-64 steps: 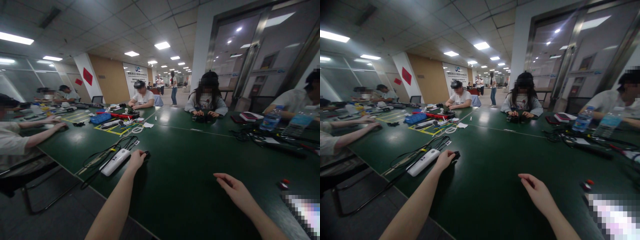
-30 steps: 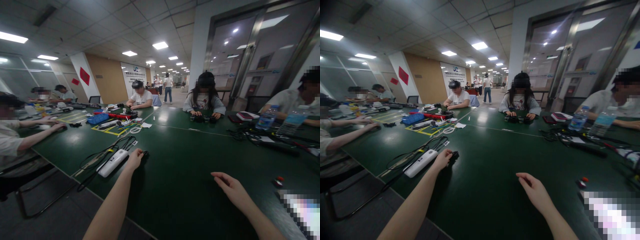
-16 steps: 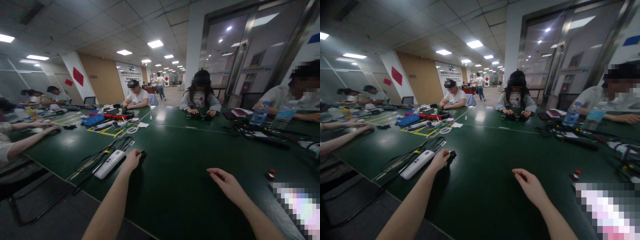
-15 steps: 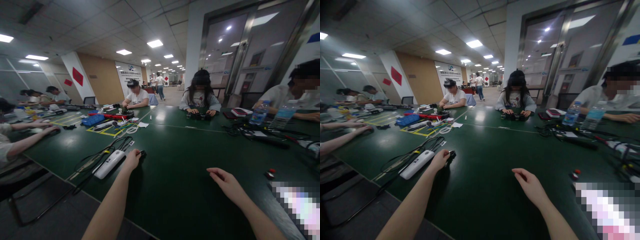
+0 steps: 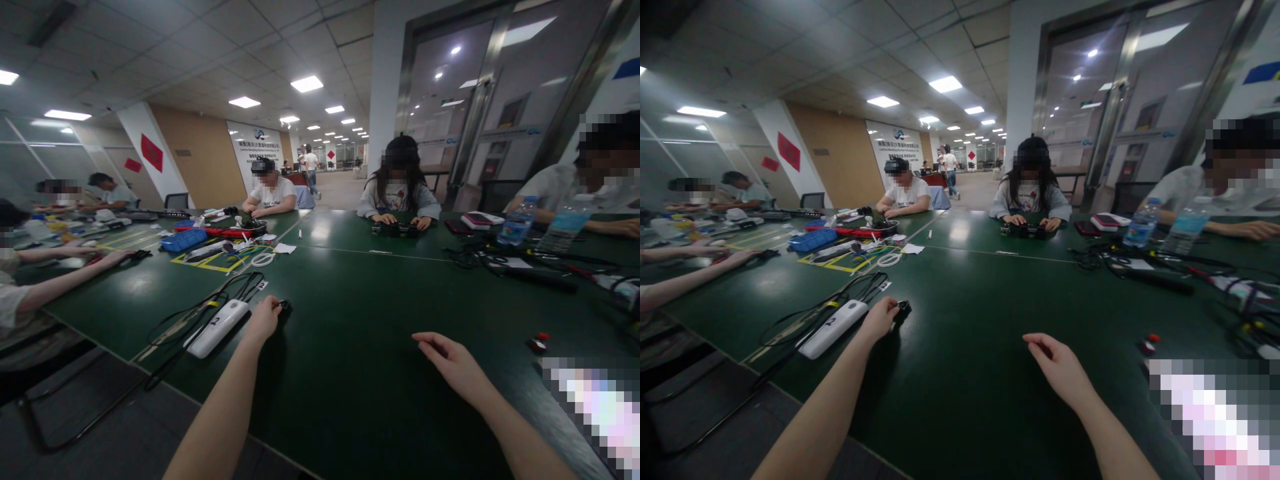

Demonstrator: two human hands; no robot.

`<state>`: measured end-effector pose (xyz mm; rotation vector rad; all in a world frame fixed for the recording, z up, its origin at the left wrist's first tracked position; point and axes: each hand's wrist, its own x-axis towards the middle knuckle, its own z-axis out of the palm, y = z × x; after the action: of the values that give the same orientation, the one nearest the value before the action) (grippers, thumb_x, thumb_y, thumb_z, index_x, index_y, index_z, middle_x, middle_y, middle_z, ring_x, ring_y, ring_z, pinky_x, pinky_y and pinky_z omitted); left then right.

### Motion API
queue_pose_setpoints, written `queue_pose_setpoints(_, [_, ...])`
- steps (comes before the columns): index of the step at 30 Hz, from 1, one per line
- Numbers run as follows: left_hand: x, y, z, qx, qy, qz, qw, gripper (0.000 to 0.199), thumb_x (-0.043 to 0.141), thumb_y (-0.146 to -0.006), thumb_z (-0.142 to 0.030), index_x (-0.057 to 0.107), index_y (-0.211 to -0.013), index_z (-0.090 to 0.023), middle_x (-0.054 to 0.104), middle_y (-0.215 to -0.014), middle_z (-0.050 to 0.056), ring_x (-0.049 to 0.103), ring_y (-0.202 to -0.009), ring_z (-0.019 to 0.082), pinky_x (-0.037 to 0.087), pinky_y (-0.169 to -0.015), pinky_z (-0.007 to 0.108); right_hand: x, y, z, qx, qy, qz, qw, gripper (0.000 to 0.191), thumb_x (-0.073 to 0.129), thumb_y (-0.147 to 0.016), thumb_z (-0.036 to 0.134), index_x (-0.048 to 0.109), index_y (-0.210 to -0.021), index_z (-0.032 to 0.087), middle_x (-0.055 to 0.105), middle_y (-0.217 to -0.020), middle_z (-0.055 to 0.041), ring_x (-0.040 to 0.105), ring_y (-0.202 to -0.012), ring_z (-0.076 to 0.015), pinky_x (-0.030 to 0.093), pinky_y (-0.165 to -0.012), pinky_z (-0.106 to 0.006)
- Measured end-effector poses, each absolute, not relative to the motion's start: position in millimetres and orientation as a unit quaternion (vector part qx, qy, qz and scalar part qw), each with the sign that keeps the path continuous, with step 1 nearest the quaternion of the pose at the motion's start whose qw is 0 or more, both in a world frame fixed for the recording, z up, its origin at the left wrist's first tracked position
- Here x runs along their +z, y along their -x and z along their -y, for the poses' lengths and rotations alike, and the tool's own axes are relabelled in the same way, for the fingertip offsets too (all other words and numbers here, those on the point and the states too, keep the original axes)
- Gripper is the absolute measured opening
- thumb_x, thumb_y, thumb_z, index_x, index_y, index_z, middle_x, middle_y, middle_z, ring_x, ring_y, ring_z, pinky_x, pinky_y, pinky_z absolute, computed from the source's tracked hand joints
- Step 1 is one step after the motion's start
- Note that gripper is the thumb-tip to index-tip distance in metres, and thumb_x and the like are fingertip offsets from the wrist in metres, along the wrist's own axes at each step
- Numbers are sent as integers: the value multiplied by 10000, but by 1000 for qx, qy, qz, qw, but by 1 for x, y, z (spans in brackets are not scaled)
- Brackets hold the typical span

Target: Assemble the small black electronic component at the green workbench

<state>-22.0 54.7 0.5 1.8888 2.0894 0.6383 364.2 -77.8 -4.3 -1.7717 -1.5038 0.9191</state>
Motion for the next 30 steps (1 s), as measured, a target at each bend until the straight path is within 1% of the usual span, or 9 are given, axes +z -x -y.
queue_pose_setpoints(5, [1, 22, -55, 229, -644, -718, 133, 169, 409, -798, -256, 506, -902, -165, 595, -891, 64, 554, -833, 158, 394, -680, 233, -4, -364, 77, 339, 672, 578, 316, 330, 435, -755, 386, 571, -1029, 262, 594, -1085, -12, 542, -983, -211, 450, -795, -330])
queue_pose_setpoints(9, [-3, 21, -56, 237, -640, -721, 118, 159, 415, -794, -260, 503, -893, -171, 582, -867, 63, 549, -831, 165, 389, -686, 243, -6, -366, 77, 346, 669, 576, 317, 332, 432, -759, 398, 564, -1033, 265, 595, -1073, -15, 550, -962, -213, 455, -785, -342])
queue_pose_setpoints(15, [-6, 16, -54, 250, -629, -732, 74, 179, 425, -787, -301, 509, -898, -188, 519, -974, 84, 524, -867, 189, 377, -722, 277, -8, -366, 76, 353, 670, 569, 319, 329, 446, -748, 400, 563, -1028, 274, 591, -1079, -14, 555, -943, -219, 461, -769, -353])
queue_pose_setpoints(19, [-4, 12, -50, 260, -637, -724, 47, 151, 431, -786, -302, 509, -861, -196, 525, -959, 57, 527, -839, 174, 375, -707, 267, -4, -364, 78, 350, 674, 570, 314, 328, 435, -755, 390, 560, -1031, 265, 584, -1081, -18, 544, -962, -212, 453, -788, -350])
queue_pose_setpoints(22, [-2, 9, -48, 257, -632, -729, 49, 161, 419, -791, -318, 505, -856, -200, 527, -971, 53, 534, -818, 178, 380, -674, 271, -2, -363, 79, 350, 675, 568, 314, 324, 436, -756, 385, 559, -1031, 267, 581, -1088, -16, 542, -972, -213, 456, -783, -349])
queue_pose_setpoints(25, [0, 7, -48, 252, -618, -742, 62, 182, 410, -792, -323, 503, -872, -189, 516, -1004, 75, 539, -826, 194, 386, -663, 282, -2, -363, 79, 351, 675, 568, 313, 316, 440, -754, 380, 560, -1027, 273, 581, -1093, -11, 549, -962, -211, 459, -775, -344])
queue_pose_setpoints(30, [-1, 7, -50, 265, -604, -747, 81, 207, 410, -787, -296, 517, -894, -156, 519, -989, 104, 529, -888, 206, 388, -724, 291, -1, -363, 79, 356, 675, 568, 308, 326, 424, -758, 397, 559, -1030, 276, 590, -1071, -10, 566, -921, -203, 468, -751, -331])
